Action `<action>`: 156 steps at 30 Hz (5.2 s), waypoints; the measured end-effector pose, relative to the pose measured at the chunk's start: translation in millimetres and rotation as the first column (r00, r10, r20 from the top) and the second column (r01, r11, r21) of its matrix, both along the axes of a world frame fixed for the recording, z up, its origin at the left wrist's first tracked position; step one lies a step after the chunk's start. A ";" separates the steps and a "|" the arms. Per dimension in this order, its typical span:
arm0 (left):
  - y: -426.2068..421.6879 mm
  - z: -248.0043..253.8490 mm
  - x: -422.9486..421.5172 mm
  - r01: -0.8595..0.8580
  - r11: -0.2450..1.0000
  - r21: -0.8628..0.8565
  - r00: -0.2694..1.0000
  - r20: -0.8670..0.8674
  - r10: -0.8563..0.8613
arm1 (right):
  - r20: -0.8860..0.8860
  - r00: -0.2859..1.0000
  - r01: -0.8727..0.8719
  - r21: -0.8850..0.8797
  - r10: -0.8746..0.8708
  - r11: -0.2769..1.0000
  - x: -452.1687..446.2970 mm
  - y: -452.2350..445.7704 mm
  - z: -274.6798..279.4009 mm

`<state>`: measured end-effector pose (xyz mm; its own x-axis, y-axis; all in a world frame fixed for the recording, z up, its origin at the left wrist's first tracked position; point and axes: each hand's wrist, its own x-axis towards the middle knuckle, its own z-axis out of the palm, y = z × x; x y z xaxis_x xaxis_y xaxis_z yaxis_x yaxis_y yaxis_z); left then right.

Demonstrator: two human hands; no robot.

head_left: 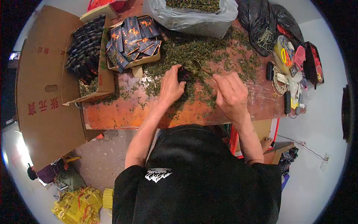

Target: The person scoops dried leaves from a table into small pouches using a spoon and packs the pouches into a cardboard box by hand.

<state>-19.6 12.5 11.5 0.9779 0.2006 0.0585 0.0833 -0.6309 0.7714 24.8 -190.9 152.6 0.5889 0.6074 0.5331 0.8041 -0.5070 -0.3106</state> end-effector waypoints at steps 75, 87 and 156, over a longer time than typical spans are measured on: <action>21.2 16.1 6.8 -0.154 0.974 -0.168 0.987 -0.071 0.144 | -0.388 0.844 0.402 -0.001 -0.371 0.916 5.4 -59.2 -39.2; 17.2 19.9 34.0 -0.114 0.986 -0.118 0.973 -0.212 0.088 | -0.237 0.929 0.298 0.030 -0.283 0.954 23.4 -35.5 -115.4; -3.4 0.1 26.7 0.006 1.000 -0.009 0.999 -0.044 -0.007 | -0.252 0.946 0.248 0.156 -0.205 0.956 19.8 -25.6 -31.2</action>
